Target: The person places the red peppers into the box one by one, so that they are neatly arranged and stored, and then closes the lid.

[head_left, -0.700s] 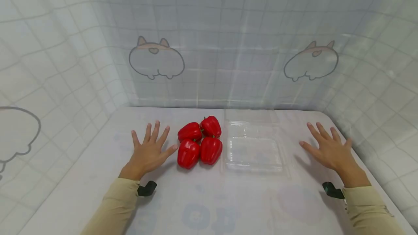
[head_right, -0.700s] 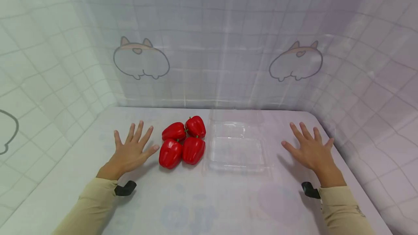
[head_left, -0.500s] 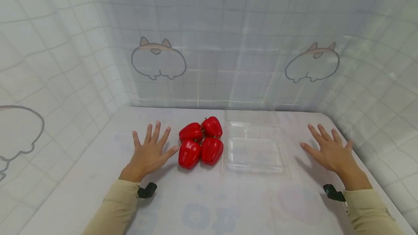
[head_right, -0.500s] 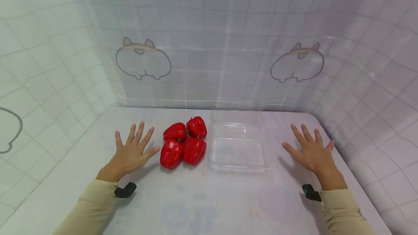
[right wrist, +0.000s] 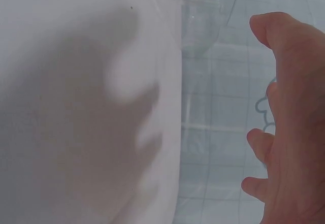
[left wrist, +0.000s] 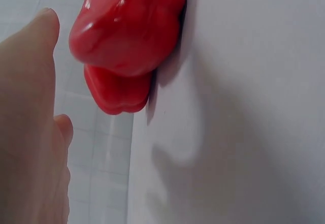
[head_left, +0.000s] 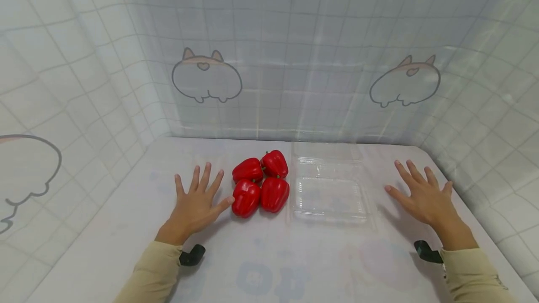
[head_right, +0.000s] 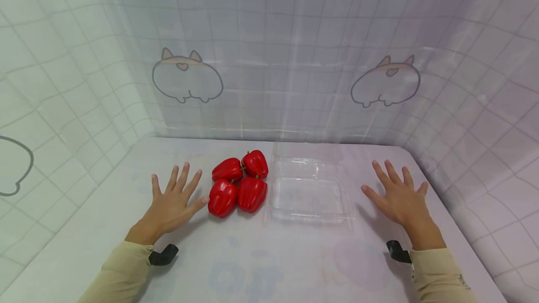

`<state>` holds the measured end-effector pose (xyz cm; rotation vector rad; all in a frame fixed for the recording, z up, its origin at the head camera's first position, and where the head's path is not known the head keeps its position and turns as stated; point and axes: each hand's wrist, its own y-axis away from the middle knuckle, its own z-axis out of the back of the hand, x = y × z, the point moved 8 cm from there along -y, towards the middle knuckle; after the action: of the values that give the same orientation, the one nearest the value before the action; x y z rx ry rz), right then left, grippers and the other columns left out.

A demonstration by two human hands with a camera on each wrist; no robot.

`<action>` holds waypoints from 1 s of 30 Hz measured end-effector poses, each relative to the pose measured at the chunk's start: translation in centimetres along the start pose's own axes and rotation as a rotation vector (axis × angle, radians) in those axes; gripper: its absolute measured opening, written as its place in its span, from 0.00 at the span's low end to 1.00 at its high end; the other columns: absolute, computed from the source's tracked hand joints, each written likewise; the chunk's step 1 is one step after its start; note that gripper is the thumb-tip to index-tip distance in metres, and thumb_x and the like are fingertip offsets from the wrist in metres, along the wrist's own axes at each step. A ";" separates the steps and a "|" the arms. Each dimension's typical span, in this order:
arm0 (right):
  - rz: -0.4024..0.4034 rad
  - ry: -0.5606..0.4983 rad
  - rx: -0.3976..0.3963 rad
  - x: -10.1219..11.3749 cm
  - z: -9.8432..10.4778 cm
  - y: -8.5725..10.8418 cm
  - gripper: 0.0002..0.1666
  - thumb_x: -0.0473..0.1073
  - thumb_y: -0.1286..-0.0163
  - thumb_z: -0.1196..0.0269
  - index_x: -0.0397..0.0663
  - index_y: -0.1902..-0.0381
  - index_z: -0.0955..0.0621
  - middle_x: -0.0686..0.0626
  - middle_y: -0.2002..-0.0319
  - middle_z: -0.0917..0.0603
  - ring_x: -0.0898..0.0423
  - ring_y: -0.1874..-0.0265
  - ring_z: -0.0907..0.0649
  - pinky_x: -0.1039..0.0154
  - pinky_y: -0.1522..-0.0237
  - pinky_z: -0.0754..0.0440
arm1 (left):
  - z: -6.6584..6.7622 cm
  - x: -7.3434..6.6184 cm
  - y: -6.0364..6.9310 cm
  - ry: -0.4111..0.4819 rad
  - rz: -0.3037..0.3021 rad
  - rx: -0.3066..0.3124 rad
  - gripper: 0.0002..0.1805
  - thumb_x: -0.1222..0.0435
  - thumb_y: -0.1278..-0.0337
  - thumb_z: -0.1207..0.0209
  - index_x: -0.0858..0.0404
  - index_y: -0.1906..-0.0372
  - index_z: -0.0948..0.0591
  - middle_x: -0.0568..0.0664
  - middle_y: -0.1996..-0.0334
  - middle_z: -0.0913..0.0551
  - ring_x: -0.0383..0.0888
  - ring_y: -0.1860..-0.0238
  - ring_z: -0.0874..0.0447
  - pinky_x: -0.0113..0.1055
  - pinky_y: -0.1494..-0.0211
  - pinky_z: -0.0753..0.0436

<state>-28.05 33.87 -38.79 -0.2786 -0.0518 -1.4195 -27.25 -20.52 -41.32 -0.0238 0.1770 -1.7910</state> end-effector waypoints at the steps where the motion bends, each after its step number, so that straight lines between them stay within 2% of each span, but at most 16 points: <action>1: 0.001 0.000 -0.003 0.1 -0.1 0.0 0.49 0.72 0.27 0.52 0.63 0.18 0.56 0.37 0.21 0.53 0.21 0.29 0.53 0.12 0.49 0.67 | -0.1 -0.1 0.1 -0.002 -0.001 -0.001 0.50 0.28 0.38 0.61 0.54 0.19 0.49 0.60 0.20 0.62 0.67 0.22 0.68 0.68 0.36 0.85; 6: -0.003 0.000 -0.001 0.4 -0.3 0.4 0.49 0.71 0.26 0.52 0.63 0.18 0.56 0.37 0.21 0.54 0.22 0.29 0.53 0.12 0.48 0.64 | -0.4 -0.7 0.6 0.003 -0.012 -0.021 0.51 0.28 0.38 0.59 0.54 0.19 0.47 0.60 0.20 0.61 0.66 0.22 0.65 0.68 0.34 0.83; 11: -0.013 -0.021 -0.001 0.5 -0.7 0.7 0.48 0.71 0.26 0.52 0.63 0.18 0.56 0.36 0.21 0.54 0.22 0.28 0.53 0.13 0.47 0.62 | -0.2 -1.3 0.8 0.028 -0.020 -0.055 0.51 0.29 0.38 0.57 0.56 0.20 0.45 0.62 0.21 0.55 0.66 0.22 0.59 0.69 0.30 0.75; 16: -0.007 -0.077 -0.031 0.8 -1.2 0.9 0.47 0.68 0.25 0.51 0.60 0.18 0.53 0.32 0.23 0.48 0.22 0.31 0.46 0.15 0.46 0.54 | -0.2 -1.6 0.8 0.072 0.011 -0.061 0.50 0.30 0.39 0.53 0.59 0.21 0.41 0.64 0.22 0.48 0.67 0.24 0.54 0.72 0.31 0.70; 22: 0.036 -0.207 -0.089 1.6 -1.7 0.8 0.44 0.60 0.22 0.48 0.52 0.19 0.50 0.28 0.28 0.38 0.24 0.35 0.35 0.23 0.44 0.39 | -0.4 -2.1 0.5 0.140 0.047 -0.070 0.47 0.34 0.38 0.48 0.60 0.24 0.36 0.65 0.26 0.39 0.66 0.27 0.45 0.75 0.31 0.62; 25: 0.021 -0.290 -0.083 1.8 -2.3 0.6 0.43 0.59 0.21 0.49 0.51 0.19 0.50 0.27 0.30 0.36 0.24 0.35 0.34 0.25 0.43 0.38 | -0.4 -2.4 0.1 0.148 0.047 -0.077 0.44 0.36 0.37 0.47 0.61 0.26 0.34 0.64 0.29 0.35 0.64 0.29 0.40 0.75 0.32 0.57; 30: -0.010 -0.371 -0.080 2.3 -3.0 0.5 0.42 0.59 0.21 0.49 0.50 0.19 0.49 0.24 0.34 0.31 0.26 0.36 0.31 0.26 0.42 0.36 | -0.3 -2.8 -0.1 0.143 0.045 -0.104 0.41 0.38 0.35 0.47 0.62 0.27 0.32 0.63 0.33 0.30 0.61 0.33 0.33 0.73 0.32 0.48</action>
<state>-27.61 31.03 -41.28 -0.6061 -0.3011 -1.3666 -26.77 -17.73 -41.34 0.0342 0.3707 -1.7381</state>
